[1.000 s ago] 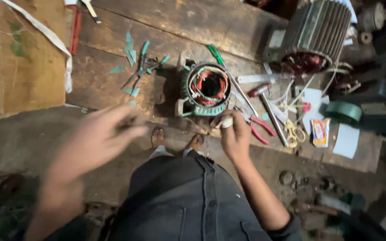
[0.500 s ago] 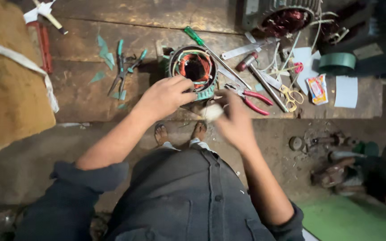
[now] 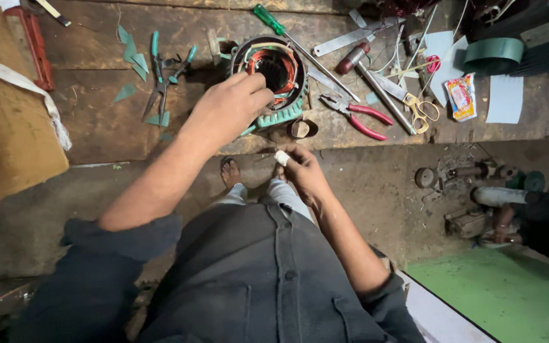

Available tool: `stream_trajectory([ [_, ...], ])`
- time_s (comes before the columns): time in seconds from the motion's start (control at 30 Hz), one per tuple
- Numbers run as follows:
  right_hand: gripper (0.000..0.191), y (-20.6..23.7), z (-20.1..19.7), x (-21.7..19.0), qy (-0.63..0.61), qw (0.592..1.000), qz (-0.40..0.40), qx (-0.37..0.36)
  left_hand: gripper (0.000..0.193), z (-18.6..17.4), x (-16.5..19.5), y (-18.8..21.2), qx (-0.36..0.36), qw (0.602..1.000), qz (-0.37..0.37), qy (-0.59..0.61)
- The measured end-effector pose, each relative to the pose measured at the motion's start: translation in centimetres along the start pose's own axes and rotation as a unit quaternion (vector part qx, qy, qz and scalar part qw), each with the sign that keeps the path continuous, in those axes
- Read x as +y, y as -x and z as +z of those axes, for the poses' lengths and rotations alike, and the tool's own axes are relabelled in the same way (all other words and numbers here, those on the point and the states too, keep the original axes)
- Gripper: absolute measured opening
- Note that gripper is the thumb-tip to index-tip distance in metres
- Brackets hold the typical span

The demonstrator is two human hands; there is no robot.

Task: The person works on an electric motor stator, using pliers to adjust copper windings and a wooden stick to push insulation into slots. They repeatedly insert and adjust white insulating strips while handling the stator and tools on a cluttered workbench.

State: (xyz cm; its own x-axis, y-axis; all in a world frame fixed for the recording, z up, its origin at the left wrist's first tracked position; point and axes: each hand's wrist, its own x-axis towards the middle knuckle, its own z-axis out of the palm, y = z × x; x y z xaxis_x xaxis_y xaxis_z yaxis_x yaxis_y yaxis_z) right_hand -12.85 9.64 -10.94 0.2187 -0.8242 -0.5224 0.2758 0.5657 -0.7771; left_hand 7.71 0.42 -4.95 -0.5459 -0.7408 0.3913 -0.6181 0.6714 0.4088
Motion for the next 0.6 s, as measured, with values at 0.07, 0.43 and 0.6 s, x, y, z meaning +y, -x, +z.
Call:
stream_trajectory([
  [0.07, 0.013, 0.1, -0.2, 0.1, -0.011, 1.000, -0.021, 0.018, 0.019, 0.0, 0.1, -0.1, 0.010, 1.000, 0.005, -0.003],
  [0.43, 0.015, 2.8, -3.7, -7.7, 0.428, 0.808, -0.406, -0.006, 0.030, -2.1, 1.7, -0.3, -0.004, 0.991, 0.011, 0.132],
  [0.6, 0.025, -2.9, -6.6, -9.3, 0.278, 0.908, -0.200, 0.241, 0.029, 1.1, 3.5, -4.1, 0.037, 0.990, 0.027, 0.135],
])
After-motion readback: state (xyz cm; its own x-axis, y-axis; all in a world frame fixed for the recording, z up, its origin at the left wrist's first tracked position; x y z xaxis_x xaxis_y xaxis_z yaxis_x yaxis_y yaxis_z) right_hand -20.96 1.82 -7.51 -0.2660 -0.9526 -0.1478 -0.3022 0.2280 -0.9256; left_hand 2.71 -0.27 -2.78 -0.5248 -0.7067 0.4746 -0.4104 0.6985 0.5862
